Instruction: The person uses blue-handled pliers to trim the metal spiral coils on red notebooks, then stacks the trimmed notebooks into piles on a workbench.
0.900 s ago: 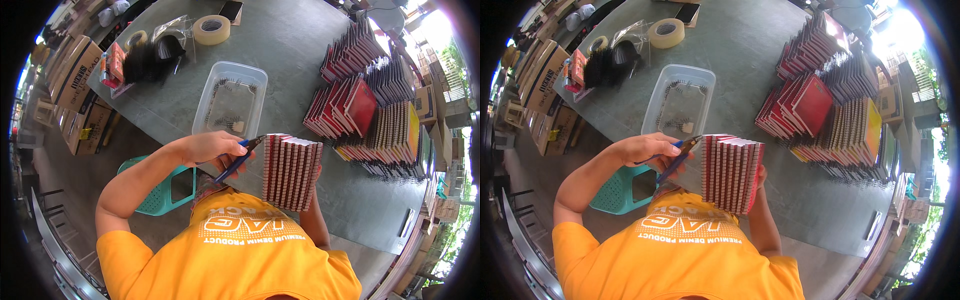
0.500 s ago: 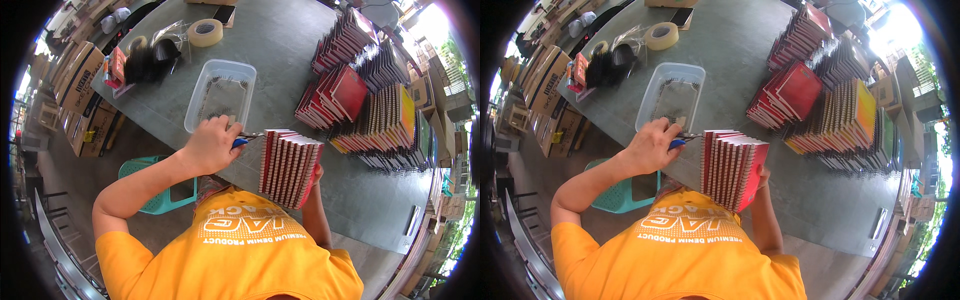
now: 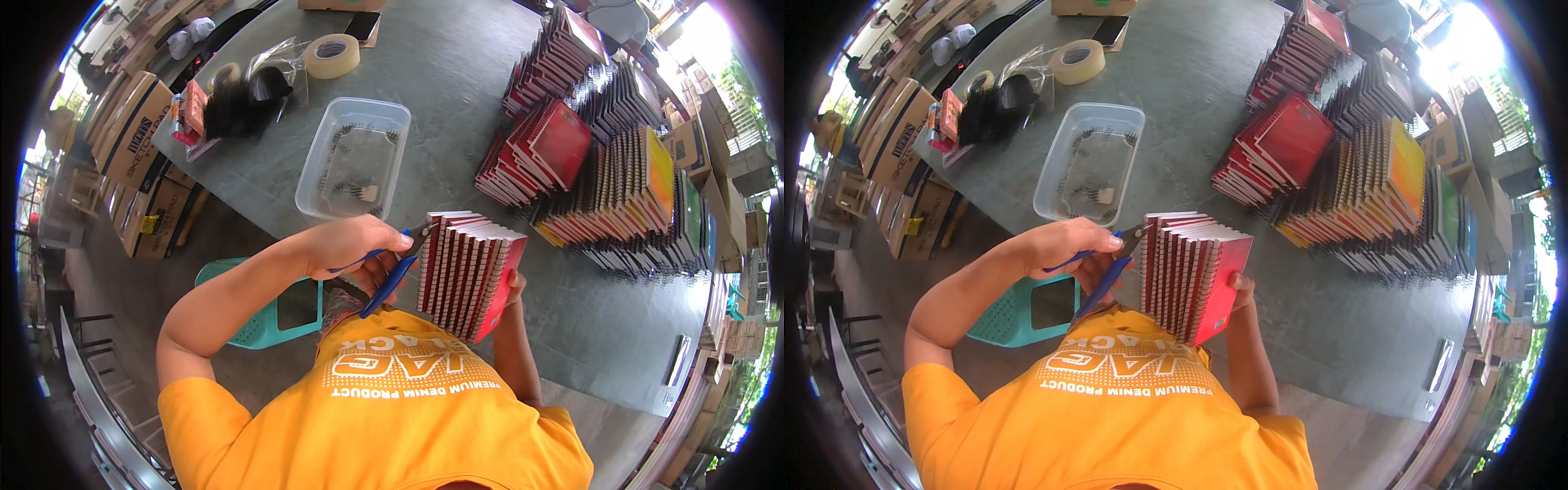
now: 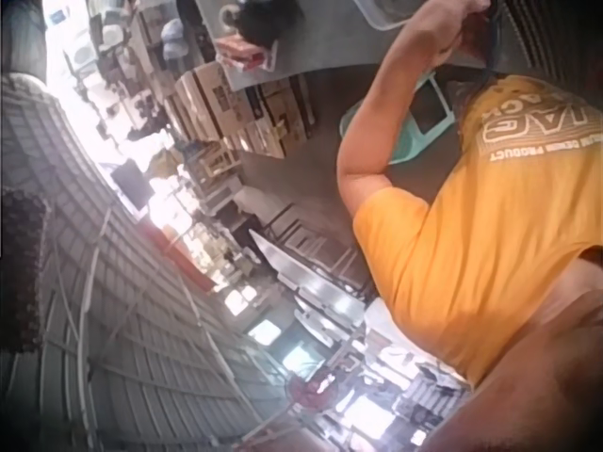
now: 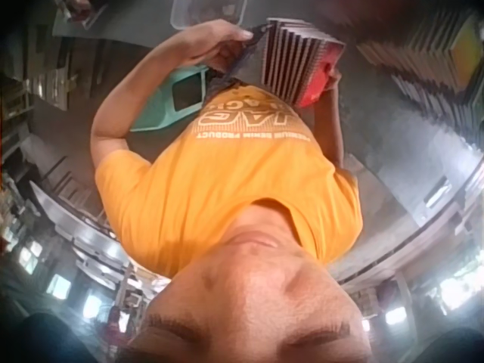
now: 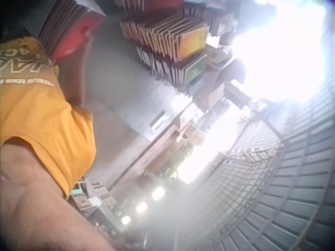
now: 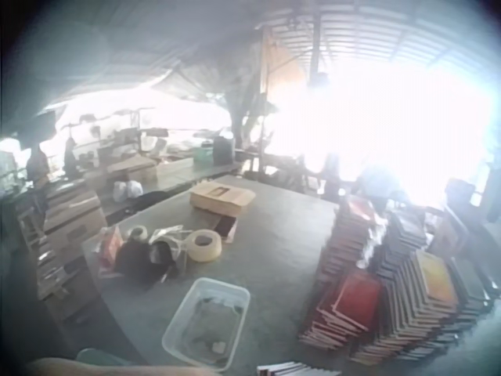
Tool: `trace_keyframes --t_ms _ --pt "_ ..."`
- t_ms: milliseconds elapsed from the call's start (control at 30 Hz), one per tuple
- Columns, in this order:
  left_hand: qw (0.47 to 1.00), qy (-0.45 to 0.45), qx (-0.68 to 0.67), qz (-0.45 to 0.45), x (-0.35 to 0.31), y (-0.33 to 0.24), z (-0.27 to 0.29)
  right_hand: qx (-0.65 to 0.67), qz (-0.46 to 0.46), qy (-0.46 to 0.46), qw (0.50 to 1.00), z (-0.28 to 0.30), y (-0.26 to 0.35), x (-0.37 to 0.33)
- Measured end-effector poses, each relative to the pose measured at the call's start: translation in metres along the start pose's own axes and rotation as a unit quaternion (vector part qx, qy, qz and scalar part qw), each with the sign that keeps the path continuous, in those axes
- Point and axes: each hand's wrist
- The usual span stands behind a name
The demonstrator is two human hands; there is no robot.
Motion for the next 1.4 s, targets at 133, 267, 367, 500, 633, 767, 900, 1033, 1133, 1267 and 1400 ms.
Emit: trace_keyframes --t_ms 133,267,367,500,633,767,900,1033,1133,1267,1400 --pt "0.994 -0.038 0.105 -0.003 0.004 -0.004 -0.002 0.0 -0.005 0.003 1.0 0.0 -0.003 0.001" --pt "0.772 -0.258 0.541 -0.212 0.012 0.015 -0.01 -0.007 0.008 -0.011 1.0 0.004 -0.005 0.003" --pt "0.784 -0.244 0.529 -0.213 0.01 0.01 -0.009 -0.014 0.018 -0.013 1.0 -0.002 -0.002 0.008" --pt "0.986 -0.049 0.152 -0.053 0.007 0.005 -0.001 -0.003 0.024 -0.007 1.0 0.002 -0.002 0.008" --pt "0.998 -0.002 0.062 -0.018 0.007 -0.004 -0.007 -0.014 0.035 -0.016 0.999 0.002 -0.004 0.008" --pt "0.838 -0.207 0.465 -0.199 0.014 0.011 -0.013 -0.019 0.041 -0.039 0.998 0.006 -0.006 0.007" --pt "0.736 -0.258 0.57 -0.257 0.02 0.018 -0.004 -0.05 0.013 -0.05 0.997 0.0 -0.001 0.01" --pt "0.974 -0.059 0.21 -0.065 0.01 0.002 0.0 -0.043 0.01 -0.05 0.998 0.004 -0.006 0.008" --pt "0.995 -0.008 0.098 -0.015 0.012 -0.004 -0.004 -0.041 0.008 -0.043 0.998 0.004 -0.009 0.008" --pt "0.988 -0.042 0.145 -0.032 0.012 -0.005 -0.007 -0.001 0.019 -0.024 1.0 0.008 -0.013 0.007" --pt "0.712 -0.259 0.588 -0.282 0.019 0.019 -0.013 -0.022 0.023 -0.041 0.999 0.002 -0.012 0.01"
Point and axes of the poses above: each hand's wrist, its own x-axis towards the middle knuckle, its own z-axis out of the back of the hand, y = z × x, and after that the axes turned 2 degrees about z, right-handed
